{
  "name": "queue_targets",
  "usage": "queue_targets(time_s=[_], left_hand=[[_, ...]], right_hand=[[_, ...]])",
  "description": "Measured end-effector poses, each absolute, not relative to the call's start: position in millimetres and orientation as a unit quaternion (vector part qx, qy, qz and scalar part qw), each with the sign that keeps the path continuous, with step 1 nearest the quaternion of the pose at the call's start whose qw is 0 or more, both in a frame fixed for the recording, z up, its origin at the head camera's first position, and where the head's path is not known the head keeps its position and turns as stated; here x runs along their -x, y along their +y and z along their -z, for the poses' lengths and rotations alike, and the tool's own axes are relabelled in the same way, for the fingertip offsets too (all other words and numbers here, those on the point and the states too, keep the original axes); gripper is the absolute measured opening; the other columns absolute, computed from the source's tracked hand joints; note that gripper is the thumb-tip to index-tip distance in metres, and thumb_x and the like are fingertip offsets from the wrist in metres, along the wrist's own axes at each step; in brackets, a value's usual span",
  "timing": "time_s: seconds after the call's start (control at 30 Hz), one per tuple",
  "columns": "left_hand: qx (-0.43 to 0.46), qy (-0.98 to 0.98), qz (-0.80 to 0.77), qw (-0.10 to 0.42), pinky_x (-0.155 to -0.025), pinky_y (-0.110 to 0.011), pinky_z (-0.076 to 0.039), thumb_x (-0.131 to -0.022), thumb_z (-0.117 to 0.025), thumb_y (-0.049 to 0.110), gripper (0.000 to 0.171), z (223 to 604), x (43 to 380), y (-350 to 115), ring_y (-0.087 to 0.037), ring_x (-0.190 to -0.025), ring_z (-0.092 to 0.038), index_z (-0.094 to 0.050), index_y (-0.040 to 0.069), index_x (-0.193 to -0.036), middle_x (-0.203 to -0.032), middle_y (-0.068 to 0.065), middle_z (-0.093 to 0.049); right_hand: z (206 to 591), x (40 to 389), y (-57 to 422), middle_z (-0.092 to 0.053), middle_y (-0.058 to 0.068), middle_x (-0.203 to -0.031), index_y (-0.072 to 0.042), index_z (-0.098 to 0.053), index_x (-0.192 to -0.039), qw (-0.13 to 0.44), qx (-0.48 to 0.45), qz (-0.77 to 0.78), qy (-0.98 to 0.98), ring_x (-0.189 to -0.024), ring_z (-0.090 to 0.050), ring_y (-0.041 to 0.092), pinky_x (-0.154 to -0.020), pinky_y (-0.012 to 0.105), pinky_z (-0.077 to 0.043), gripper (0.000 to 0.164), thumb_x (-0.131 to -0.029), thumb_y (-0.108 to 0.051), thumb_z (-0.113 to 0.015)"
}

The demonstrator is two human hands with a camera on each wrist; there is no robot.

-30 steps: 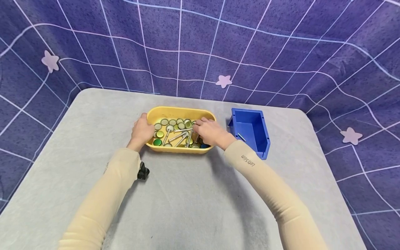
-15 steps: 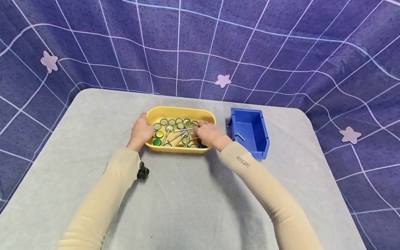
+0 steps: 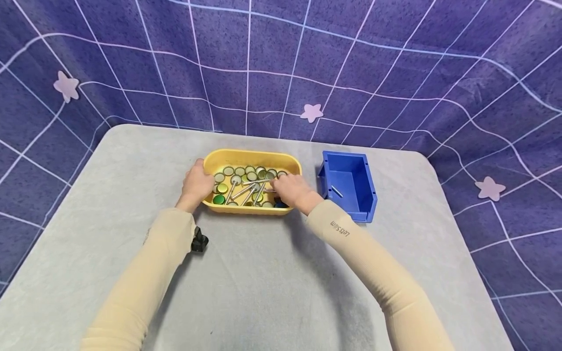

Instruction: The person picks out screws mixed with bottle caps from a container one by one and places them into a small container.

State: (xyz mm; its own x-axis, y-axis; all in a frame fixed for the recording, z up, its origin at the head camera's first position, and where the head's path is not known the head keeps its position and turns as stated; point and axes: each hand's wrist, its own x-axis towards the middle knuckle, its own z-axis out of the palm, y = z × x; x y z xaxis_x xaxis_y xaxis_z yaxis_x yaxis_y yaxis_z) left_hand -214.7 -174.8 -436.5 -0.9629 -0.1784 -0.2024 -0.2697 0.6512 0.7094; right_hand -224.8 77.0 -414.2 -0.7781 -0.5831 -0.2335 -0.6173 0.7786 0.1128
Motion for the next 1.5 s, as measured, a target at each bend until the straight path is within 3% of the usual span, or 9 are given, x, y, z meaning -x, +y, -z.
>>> queue_targets(time_s=[0.1, 0.23, 0.33, 0.53, 0.87, 1.2, 1.5], left_hand=[[0.122, 0.906, -0.401, 0.055, -0.100, -0.058, -0.045, -0.088, -0.040, 0.006, 0.054, 434.4, 214.8, -174.9, -0.045, -0.114, -0.054, -0.037, -0.002, -0.141, -0.130, -0.028, -0.054], [0.126, 0.905, -0.402, 0.056, -0.099, -0.057, -0.046, -0.088, -0.039, 0.007, 0.054, 432.2, 214.3, -174.5, -0.044, -0.114, -0.054, -0.037, -0.001, -0.141, -0.130, -0.028, -0.054], [0.128, 0.905, -0.402, 0.056, -0.100, -0.057, -0.045, -0.089, -0.039, 0.007, 0.053, 431.6, 213.9, -173.8, -0.043, -0.115, -0.054, -0.037, -0.001, -0.141, -0.130, -0.027, -0.054], [0.128, 0.904, -0.404, 0.059, -0.100, -0.057, -0.046, -0.089, -0.039, 0.007, 0.053, 432.8, 214.3, -175.0, -0.043, -0.115, -0.054, -0.037, 0.000, -0.142, -0.131, -0.027, -0.054], [0.129, 0.903, -0.406, 0.061, -0.098, -0.056, -0.048, -0.089, -0.040, 0.006, 0.053, 433.1, 215.1, -176.7, -0.043, -0.113, -0.055, -0.037, -0.001, -0.141, -0.130, -0.027, -0.054], [0.132, 0.903, -0.403, 0.061, -0.096, -0.055, -0.048, -0.090, -0.038, 0.008, 0.051, 433.5, 212.6, -175.7, -0.042, -0.110, -0.055, -0.037, -0.001, -0.140, -0.129, -0.028, -0.054], [0.136, 0.902, -0.405, 0.065, -0.101, -0.057, -0.045, -0.091, -0.037, 0.009, 0.051, 433.8, 213.1, -175.1, -0.043, -0.117, -0.053, -0.036, -0.001, -0.142, -0.133, -0.027, -0.052]], right_hand=[[412.4, 225.4, 78.0, -0.067, 0.015, -0.111, -0.011, -0.067, -0.113, 0.104, 0.319, -0.061, 0.940, -0.102, -0.065, 0.032, -0.082, 0.044, -0.057, 0.021, -0.098, -0.008, -0.052], [410.7, 225.5, 80.3, -0.068, 0.014, -0.106, -0.011, -0.067, -0.103, 0.108, 0.320, 0.001, 0.941, -0.099, -0.067, 0.033, -0.082, 0.045, -0.057, 0.014, -0.100, -0.016, -0.054], [411.4, 226.5, 82.1, -0.070, 0.011, -0.098, -0.011, -0.066, -0.096, 0.102, 0.327, 0.047, 0.938, -0.093, -0.068, 0.030, -0.080, 0.044, -0.056, 0.018, -0.101, -0.024, -0.055], [413.4, 228.4, 84.8, -0.069, 0.007, -0.084, -0.008, -0.066, -0.092, 0.077, 0.340, 0.100, 0.932, -0.080, -0.065, 0.023, -0.076, 0.040, -0.054, 0.019, -0.100, -0.022, -0.055], [411.2, 225.5, 87.4, -0.074, 0.007, -0.090, -0.005, -0.072, -0.100, 0.063, 0.345, 0.161, 0.923, -0.080, -0.067, 0.020, -0.077, 0.038, -0.055, 0.020, -0.099, -0.019, -0.058], [414.2, 219.0, 86.9, -0.070, 0.007, -0.092, -0.005, -0.066, -0.102, 0.077, 0.334, 0.163, 0.925, -0.082, -0.063, 0.020, -0.076, 0.037, -0.054, 0.017, -0.099, -0.018, -0.056], [412.9, 219.6, 92.9, -0.060, 0.003, -0.076, -0.003, -0.065, -0.094, 0.043, 0.340, 0.232, 0.910, -0.067, -0.052, 0.013, -0.065, 0.028, -0.047, 0.012, -0.096, -0.013, -0.059]])
